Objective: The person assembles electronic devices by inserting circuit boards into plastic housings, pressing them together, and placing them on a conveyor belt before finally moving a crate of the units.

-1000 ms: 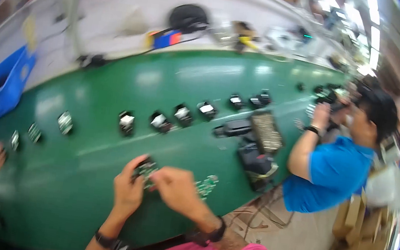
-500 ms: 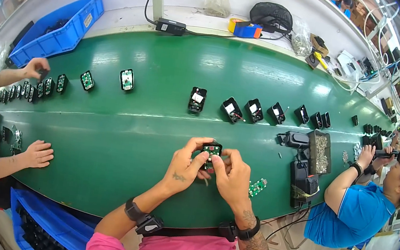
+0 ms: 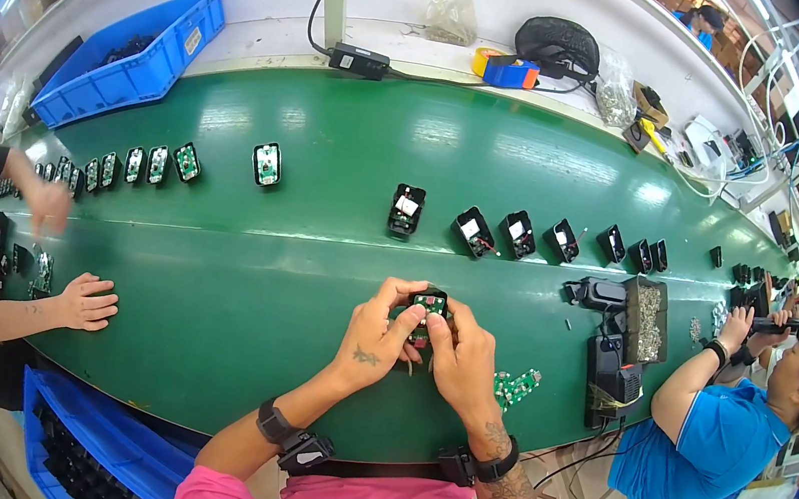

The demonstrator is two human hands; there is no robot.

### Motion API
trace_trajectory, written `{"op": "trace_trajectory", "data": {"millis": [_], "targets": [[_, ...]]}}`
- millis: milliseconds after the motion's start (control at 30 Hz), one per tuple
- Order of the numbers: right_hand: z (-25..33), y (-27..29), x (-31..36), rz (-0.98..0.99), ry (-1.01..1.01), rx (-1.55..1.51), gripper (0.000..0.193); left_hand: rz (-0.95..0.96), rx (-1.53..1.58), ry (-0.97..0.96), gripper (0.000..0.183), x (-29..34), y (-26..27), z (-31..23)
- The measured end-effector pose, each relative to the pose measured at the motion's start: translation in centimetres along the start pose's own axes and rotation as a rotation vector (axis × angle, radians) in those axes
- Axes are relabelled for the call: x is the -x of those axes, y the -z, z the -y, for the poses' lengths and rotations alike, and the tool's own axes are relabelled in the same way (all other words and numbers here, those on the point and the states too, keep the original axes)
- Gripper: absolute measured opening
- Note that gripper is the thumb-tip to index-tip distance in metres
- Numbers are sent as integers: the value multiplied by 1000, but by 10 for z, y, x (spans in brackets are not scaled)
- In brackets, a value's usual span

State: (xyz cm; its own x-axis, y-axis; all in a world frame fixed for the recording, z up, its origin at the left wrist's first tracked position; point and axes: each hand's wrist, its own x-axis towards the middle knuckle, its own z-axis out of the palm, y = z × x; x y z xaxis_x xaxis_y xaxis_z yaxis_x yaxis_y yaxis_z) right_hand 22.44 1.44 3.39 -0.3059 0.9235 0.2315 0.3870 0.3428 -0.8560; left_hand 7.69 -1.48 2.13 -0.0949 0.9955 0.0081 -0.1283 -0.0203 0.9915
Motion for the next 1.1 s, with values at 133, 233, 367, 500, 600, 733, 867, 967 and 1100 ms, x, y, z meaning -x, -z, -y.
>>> {"op": "trace_trajectory", "data": {"millis": [133,233,367,500,600,733,867,967,1100], "targets": [[3,10,-4,30,84,115,22,58,-5,24,33,-3,7,-1],[5,13,-6,33,164,199,20,113,41,51,33,-4,8,2],[12,14,-6,131,-56,45,33,123,54,41,34,-4,9,1],[4,16,-11,189,62,56,46,132,42,94,35,-5,9,2],[6,17,-13,205,34,23,44,128,55,82,35,-5,8,0],[11,10,-12,191,-27,35,43,88,-48,16,34,-5,8,3],[1,3,-14,172,15,-65,39,30,-81,-20,34,-4,5,-2],[-7,-2,-16,102,110,-87,37,14,-64,-26,33,-4,4,-5],[-5,-8,-17,62,156,-10,34,5,-87,-8,32,-5,8,-6]]}}
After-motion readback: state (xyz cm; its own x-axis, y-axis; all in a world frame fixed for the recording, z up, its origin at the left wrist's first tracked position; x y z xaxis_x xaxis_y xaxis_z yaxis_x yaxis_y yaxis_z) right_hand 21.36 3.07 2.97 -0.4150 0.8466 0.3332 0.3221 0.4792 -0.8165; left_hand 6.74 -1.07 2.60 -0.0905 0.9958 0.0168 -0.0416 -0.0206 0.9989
